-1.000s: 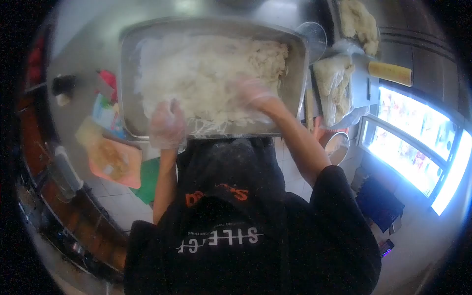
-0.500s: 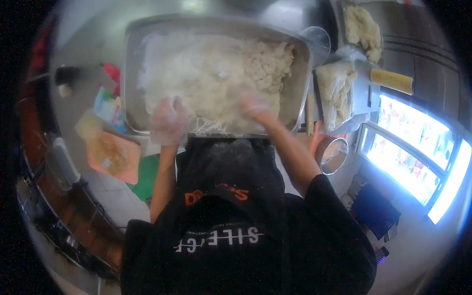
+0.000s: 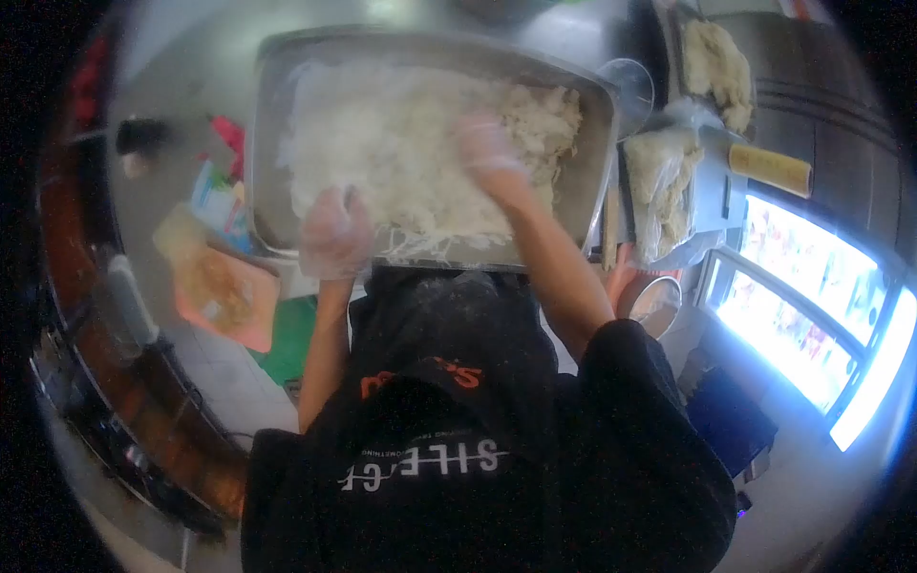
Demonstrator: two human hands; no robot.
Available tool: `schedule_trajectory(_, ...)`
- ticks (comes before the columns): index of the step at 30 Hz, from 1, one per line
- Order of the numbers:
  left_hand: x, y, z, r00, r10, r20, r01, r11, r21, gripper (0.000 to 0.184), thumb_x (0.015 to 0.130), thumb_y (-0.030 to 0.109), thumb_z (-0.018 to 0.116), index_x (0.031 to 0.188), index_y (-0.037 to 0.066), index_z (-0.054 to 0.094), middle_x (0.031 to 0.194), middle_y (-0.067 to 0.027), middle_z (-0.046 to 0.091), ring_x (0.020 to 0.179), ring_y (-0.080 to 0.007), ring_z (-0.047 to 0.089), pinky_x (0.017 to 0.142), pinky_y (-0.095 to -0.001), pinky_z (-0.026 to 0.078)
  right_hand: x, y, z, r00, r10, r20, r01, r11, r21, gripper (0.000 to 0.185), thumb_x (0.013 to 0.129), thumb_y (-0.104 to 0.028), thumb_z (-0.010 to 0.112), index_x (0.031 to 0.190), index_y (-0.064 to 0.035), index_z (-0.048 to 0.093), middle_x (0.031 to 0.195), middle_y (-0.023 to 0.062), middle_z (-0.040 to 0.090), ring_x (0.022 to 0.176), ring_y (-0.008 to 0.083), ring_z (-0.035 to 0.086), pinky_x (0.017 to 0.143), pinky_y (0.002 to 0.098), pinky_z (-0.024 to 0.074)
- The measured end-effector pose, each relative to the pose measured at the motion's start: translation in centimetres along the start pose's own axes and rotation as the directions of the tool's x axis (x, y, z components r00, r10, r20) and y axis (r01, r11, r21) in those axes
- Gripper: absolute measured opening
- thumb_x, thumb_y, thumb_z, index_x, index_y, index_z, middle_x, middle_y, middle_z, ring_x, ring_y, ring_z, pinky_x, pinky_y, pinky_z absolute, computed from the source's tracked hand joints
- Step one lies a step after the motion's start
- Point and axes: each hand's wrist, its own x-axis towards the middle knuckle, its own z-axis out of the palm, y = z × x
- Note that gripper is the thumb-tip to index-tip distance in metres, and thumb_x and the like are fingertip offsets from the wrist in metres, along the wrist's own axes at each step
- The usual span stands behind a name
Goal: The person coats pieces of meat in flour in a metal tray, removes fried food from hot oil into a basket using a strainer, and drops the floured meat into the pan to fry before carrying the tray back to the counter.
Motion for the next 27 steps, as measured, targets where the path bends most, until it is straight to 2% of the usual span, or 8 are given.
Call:
schedule_trajectory(6,-0.1,0.0,0.4,0.998,-0.054,0.019,0.053,0.996,0.066,0.021,0.088,0.025,0.059,0.090,0.005,0.066,0.087,-0.0165,0.065,0.076,-0.0354,0.063,0.069,-0.0449,0.049,2.1,-2.4,-6.2,0.984,0.135,0.113,-0.083,0.921,-0.380,0.027,0.083,-0.010,0.053,0.105,-0.0083,0.068,0.107,0.0215,0.064,0.101,0.0352,0.062,0.089,0.0426,0.0502)
schedule_trajectory(8,-0.1,0.1,0.4,0.999,-0.042,0.027,0.041,0.997,0.068,0.021,0.089,0.026,0.059,0.090,0.006,0.066,0.086,-0.0162,0.065,0.076,-0.0350,0.063,0.069,-0.0448,0.050,2.0,-4.2,-0.3,0.993,-0.113,0.026,0.116,0.986,-0.120,0.025,0.082,-0.010,0.055,0.104,-0.0083,0.065,0.105,0.0187,0.064,0.097,0.0341,0.063,0.085,0.0406,0.0516)
schedule_trajectory(10,-0.2,0.2,0.0,0.999,-0.033,0.028,0.030,0.996,0.086,0.022,0.089,0.027,0.058,0.091,0.006,0.066,0.087,-0.0156,0.065,0.078,-0.0345,0.063,0.069,-0.0447,0.050,3.0,-8.0,7.2,0.997,-0.081,-0.012,0.076,0.967,-0.242,0.026,0.083,-0.012,0.055,0.108,-0.0080,0.062,0.106,0.0180,0.063,0.099,0.0355,0.062,0.085,0.0414,0.0514)
schedule_trajectory(16,-0.2,0.3,-0.1,0.995,-0.088,0.050,0.082,0.991,0.107,0.025,0.091,0.030,0.056,0.095,0.008,0.066,0.089,-0.0149,0.065,0.081,-0.0356,0.063,0.073,-0.0461,0.050,2.1,-4.8,3.7,0.967,-0.213,0.142,0.219,0.975,-0.026,0.028,0.083,-0.015,0.059,0.110,-0.0093,0.063,0.109,0.0171,0.063,0.107,0.0346,0.059,0.090,0.0409,0.0491)
schedule_trajectory(18,-0.2,0.7,-0.3,0.988,-0.124,0.096,0.118,0.990,0.072,0.024,0.090,0.030,0.056,0.096,0.008,0.066,0.090,-0.0155,0.065,0.084,-0.0357,0.063,0.074,-0.0463,0.050,1.3,-2.7,-0.1,0.966,0.097,0.239,-0.115,0.991,0.063,0.028,0.079,-0.014,0.063,0.107,-0.0108,0.065,0.110,0.0166,0.064,0.106,0.0342,0.059,0.092,0.0404,0.0479)
schedule_trajectory(22,0.5,-0.8,1.1,0.968,-0.013,0.250,-0.010,0.996,0.090,0.025,0.091,0.030,0.055,0.097,0.008,0.065,0.092,-0.0167,0.065,0.091,-0.0353,0.062,0.080,-0.0454,0.050,0.5,3.8,-6.0,0.991,0.122,-0.062,-0.111,0.982,0.155,0.033,0.076,-0.009,0.063,0.109,-0.0086,0.064,0.114,0.0177,0.063,0.109,0.0362,0.058,0.095,0.0414,0.0464)
schedule_trajectory(25,2.0,-1.3,2.1,0.832,0.092,0.547,-0.284,0.917,0.279,0.024,0.083,0.016,0.059,0.103,0.006,0.067,0.099,-0.0180,0.065,0.087,-0.0327,0.066,0.078,-0.0413,0.054,0.2,1.0,-10.6,0.953,0.245,-0.181,-0.270,0.954,-0.130,0.029,0.082,-0.002,0.053,0.108,-0.0110,0.065,0.108,0.0206,0.063,0.099,0.0378,0.061,0.086,0.0470,0.0496)
schedule_trajectory(27,2.2,-2.6,6.5,0.869,0.149,0.472,-0.280,0.934,0.221,0.025,0.080,0.014,0.060,0.102,0.006,0.068,0.101,-0.0191,0.065,0.089,-0.0336,0.067,0.079,-0.0406,0.054,0.6,2.6,-7.1,0.987,0.000,-0.162,-0.012,0.997,-0.077,0.025,0.083,-0.004,0.050,0.104,-0.0067,0.064,0.100,0.0205,0.064,0.093,0.0375,0.062,0.081,0.0473,0.0510)
